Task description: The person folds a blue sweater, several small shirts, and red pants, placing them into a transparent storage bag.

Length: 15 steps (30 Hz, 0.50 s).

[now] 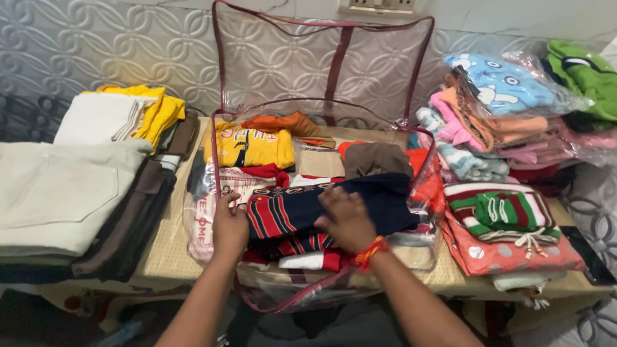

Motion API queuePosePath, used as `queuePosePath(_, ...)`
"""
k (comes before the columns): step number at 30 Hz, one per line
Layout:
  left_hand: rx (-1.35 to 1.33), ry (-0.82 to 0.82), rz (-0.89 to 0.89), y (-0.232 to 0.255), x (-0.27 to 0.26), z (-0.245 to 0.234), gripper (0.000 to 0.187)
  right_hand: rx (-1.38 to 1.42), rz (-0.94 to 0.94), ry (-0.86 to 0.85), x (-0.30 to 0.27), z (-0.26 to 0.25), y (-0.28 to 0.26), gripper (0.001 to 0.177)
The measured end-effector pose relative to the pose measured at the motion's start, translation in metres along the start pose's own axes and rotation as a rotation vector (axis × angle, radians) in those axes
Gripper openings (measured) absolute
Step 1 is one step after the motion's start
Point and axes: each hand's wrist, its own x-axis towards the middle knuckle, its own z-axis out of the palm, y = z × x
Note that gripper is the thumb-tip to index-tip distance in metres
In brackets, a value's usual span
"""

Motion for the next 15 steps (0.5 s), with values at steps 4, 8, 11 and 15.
queuePosePath(4,0.347,0.086,0.15,-0.025,0.018,0.02,0.03,0.077,0.244,0.236,-0.006,0.009,0.088,0.05)
queuePosePath(8,-0.003,-0.246,-0.419,-0.015,0.016,0.001,0.039,0.147,0.268,0.505,-0.061,0.006,0.134,0.049)
queuePosePath(11,-0.191,-0.398,-0.565,-0.006,0.008,-0.014,0.032,0.154,0.531,0.491,-0.072,0.002,0.144,0.054)
queuePosePath(15,-0.101,-0.447,-0.45,0.002,0.001,-0.006,0.04,0.3,0.884,0.191,-0.047,0.0,0.143,0.067)
